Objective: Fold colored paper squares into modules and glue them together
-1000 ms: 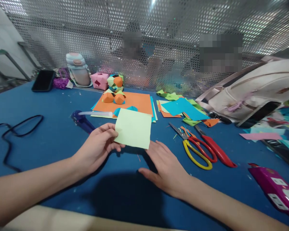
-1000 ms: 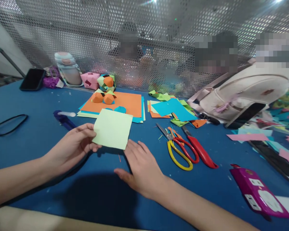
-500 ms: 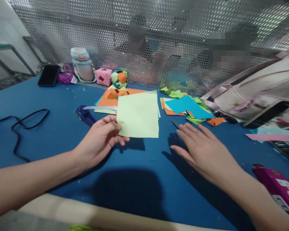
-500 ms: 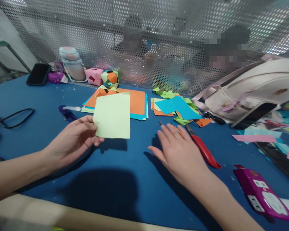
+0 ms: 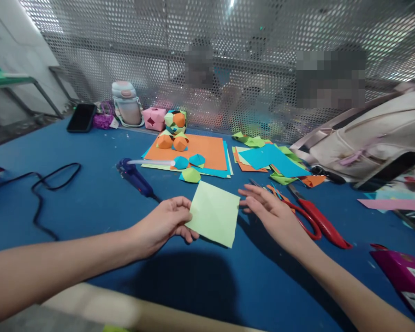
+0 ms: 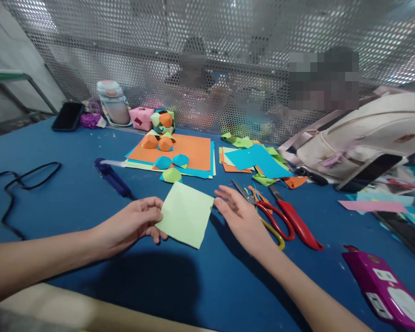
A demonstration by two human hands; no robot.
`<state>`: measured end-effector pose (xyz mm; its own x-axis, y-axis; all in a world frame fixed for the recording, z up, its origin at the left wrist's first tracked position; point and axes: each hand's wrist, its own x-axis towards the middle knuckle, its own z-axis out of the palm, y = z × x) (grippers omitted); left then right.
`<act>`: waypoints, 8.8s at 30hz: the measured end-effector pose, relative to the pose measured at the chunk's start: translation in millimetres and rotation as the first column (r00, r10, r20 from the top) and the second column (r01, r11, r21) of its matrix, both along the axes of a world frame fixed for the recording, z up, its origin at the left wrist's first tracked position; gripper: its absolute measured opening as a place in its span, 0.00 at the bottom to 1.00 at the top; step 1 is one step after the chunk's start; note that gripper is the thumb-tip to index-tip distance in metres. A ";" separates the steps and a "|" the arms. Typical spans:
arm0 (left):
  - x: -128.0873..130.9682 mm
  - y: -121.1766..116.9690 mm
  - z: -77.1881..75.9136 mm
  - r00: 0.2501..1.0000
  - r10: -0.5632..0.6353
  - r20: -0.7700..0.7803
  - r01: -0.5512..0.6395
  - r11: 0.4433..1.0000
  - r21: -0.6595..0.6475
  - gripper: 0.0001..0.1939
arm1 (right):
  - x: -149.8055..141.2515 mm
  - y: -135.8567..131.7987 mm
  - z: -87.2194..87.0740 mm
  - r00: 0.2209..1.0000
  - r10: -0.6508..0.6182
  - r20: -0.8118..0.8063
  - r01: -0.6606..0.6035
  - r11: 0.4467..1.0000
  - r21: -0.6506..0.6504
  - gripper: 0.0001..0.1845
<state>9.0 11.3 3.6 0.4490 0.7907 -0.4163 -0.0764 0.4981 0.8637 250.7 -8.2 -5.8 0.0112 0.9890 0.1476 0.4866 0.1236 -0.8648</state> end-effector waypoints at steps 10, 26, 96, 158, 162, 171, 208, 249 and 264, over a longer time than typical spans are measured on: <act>-1.3 1.6 4.6 0.948 -0.087 -0.307 0.163 0.959 0.234 0.08 | -17.1 -0.8 -4.6 0.997 0.070 -0.009 -0.070 0.973 -0.218 0.16; -9.6 7.5 -4.3 0.751 0.118 -0.650 0.441 0.643 0.626 0.08 | -27.8 -9.8 -11.0 0.954 0.132 0.269 -0.137 0.991 -0.002 0.03; -15.5 26.6 -6.6 0.641 0.167 -0.749 0.647 0.407 0.645 0.13 | -21.0 -14.0 -32.9 0.530 0.402 0.746 -0.797 0.537 0.277 0.16; -18.5 27.4 -3.7 0.653 0.106 -0.750 0.653 0.423 0.628 0.14 | -21.4 -12.7 -31.4 0.427 0.367 0.826 -0.844 0.489 0.219 0.16; -18.5 28.0 -3.9 0.652 0.109 -0.750 0.655 0.418 0.630 0.14 | -20.3 -12.4 -30.9 0.407 0.354 0.842 -0.852 0.480 0.210 0.17; -18.7 29.4 -4.5 0.652 0.130 -0.747 0.654 0.402 0.641 0.14 | -23.3 -10.6 -26.8 0.412 0.345 0.843 -0.857 0.461 0.230 0.16; -4.3 -19.1 -2.8 0.402 0.293 -0.868 0.899 0.057 0.435 0.13 | -27.6 -10.9 -21.6 0.452 0.315 0.835 -0.844 0.455 0.285 0.14; -0.7 -22.6 -5.1 0.395 0.295 -0.870 0.889 0.116 0.443 0.13 | -50.1 -53.2 -12.0 0.582 0.233 0.779 -0.664 0.689 0.290 0.35; 0.8 -23.0 -4.4 0.331 0.305 -0.893 0.907 0.158 0.390 0.15 | -22.3 -53.6 -28.8 0.486 0.013 0.874 -0.497 0.827 0.264 0.55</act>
